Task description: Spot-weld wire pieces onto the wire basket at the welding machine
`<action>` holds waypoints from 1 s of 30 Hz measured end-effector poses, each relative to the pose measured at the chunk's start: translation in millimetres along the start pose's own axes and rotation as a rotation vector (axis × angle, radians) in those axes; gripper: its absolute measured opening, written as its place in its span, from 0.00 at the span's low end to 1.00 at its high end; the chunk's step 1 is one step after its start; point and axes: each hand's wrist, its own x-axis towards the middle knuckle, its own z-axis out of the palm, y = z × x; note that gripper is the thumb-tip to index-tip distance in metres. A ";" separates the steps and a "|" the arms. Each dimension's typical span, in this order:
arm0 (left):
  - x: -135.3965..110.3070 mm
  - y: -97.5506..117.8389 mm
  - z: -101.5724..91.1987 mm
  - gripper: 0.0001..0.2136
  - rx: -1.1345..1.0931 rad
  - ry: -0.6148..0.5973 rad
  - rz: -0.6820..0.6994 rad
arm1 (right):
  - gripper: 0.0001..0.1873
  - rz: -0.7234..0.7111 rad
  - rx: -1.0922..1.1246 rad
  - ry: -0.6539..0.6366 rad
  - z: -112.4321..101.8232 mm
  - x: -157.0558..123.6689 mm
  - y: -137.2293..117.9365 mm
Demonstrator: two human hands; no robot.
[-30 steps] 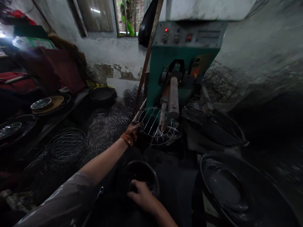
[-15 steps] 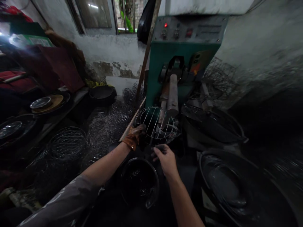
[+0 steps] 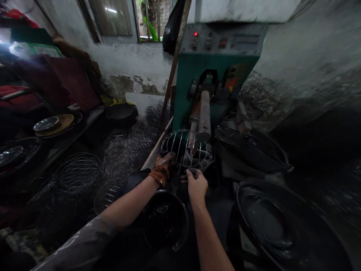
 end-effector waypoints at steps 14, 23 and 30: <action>26.7 -1.3 23.5 0.26 0.062 0.012 -0.008 | 0.23 -0.035 -0.079 -0.011 6.0 33.1 -7.2; 41.9 -0.8 27.9 0.21 0.128 0.015 0.033 | 0.20 -0.037 -0.263 -0.013 10.0 50.1 -9.7; 30.0 7.7 34.1 0.19 0.104 0.028 0.017 | 0.16 -0.080 -0.344 0.023 10.4 55.8 -4.9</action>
